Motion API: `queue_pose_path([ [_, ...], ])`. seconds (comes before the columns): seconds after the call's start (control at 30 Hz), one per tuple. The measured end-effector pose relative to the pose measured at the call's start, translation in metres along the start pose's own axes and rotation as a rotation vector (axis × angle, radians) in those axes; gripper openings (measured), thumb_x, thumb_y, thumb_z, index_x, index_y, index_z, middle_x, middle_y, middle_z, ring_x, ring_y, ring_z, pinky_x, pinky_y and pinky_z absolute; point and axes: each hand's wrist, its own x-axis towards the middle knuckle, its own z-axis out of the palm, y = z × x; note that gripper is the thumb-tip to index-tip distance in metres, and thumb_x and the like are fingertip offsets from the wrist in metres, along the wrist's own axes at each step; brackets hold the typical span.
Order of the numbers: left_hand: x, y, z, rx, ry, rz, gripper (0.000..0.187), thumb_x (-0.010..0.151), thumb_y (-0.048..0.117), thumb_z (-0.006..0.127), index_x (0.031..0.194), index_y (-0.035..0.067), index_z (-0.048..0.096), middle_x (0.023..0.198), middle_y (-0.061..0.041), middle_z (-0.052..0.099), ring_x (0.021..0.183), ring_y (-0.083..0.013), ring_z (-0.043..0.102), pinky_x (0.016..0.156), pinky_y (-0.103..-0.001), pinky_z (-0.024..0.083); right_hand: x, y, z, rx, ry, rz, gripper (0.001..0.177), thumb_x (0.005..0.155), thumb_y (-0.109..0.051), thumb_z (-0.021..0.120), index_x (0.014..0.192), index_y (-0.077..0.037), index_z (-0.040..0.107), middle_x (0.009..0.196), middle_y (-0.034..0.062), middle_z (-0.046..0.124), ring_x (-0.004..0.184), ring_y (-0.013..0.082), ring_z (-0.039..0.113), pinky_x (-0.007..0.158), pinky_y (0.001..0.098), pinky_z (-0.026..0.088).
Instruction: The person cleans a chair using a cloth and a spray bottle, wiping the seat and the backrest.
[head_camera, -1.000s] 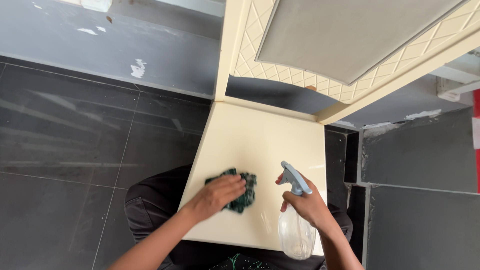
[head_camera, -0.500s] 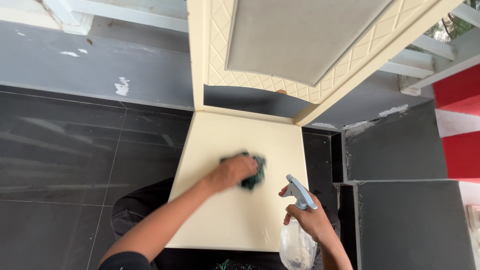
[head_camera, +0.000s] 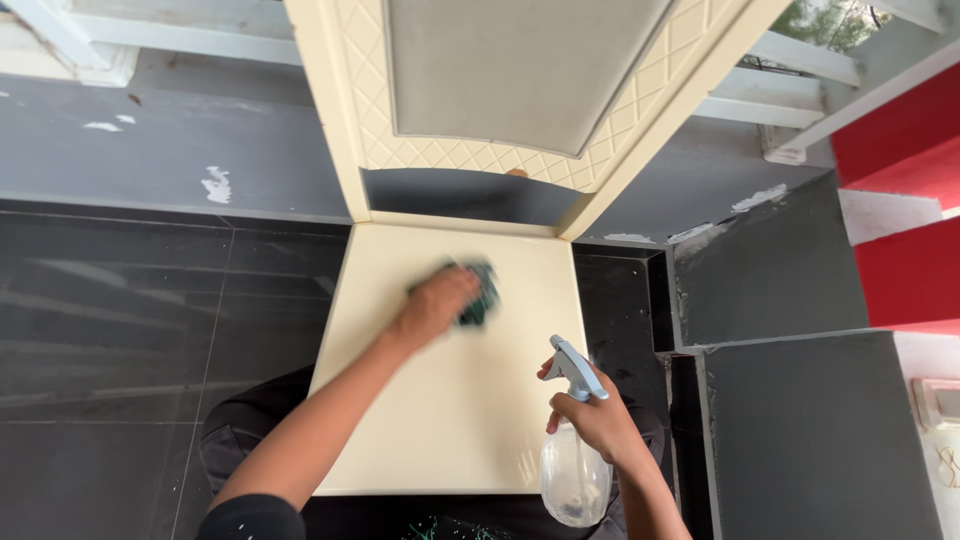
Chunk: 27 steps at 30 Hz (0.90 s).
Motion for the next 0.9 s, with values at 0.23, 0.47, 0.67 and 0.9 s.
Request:
queue_pose_path([
  [0.23,0.004,-0.008,-0.015,-0.083,-0.022,-0.104,0.036,0.084,-0.006,0.062,0.115,0.004,0.075,0.126,-0.012,0.071,0.124,-0.0269,0.064,0.114,-0.04,0.049,0.016,0.014,-0.017,0.033,0.028,-0.032,0.041,0.075,0.002,0.061,0.116,-0.001,0.064,0.112,0.0086,0.069,0.058,0.0196,0.07,0.064,0.0325,0.055],
  [0.47,0.013,0.029,0.008,-0.065,-0.017,0.005,0.031,0.087,-0.003,0.063,0.116,0.002,0.074,0.126,-0.012,0.071,0.126,-0.0279,0.064,0.112,-0.041,0.05,0.01,0.014,-0.025,0.039,0.039,0.016,0.038,0.075,0.002,0.061,0.113,-0.002,0.066,0.111,0.0079,0.068,0.058,0.0185,0.071,0.065,0.0324,0.054],
  [0.67,0.002,0.033,0.002,-0.187,-0.124,0.164,0.03,0.088,-0.001,0.062,0.115,0.004,0.074,0.127,-0.011,0.071,0.126,-0.0274,0.064,0.111,-0.04,0.05,0.009,0.02,-0.029,0.054,0.031,-0.007,0.041,0.074,0.001,0.061,0.115,-0.003,0.064,0.111,0.008,0.07,0.057,0.0192,0.072,0.065,0.0331,0.056],
  [0.9,0.004,-0.028,-0.021,0.096,0.053,-0.261,0.037,0.082,-0.008,0.06,0.115,-0.001,0.074,0.128,-0.016,0.07,0.127,-0.0333,0.061,0.112,-0.04,0.047,-0.002,0.006,-0.027,0.014,0.068,-0.055,0.042,0.074,0.002,0.061,0.116,-0.001,0.065,0.113,0.0085,0.069,0.058,0.0195,0.073,0.065,0.0322,0.055],
])
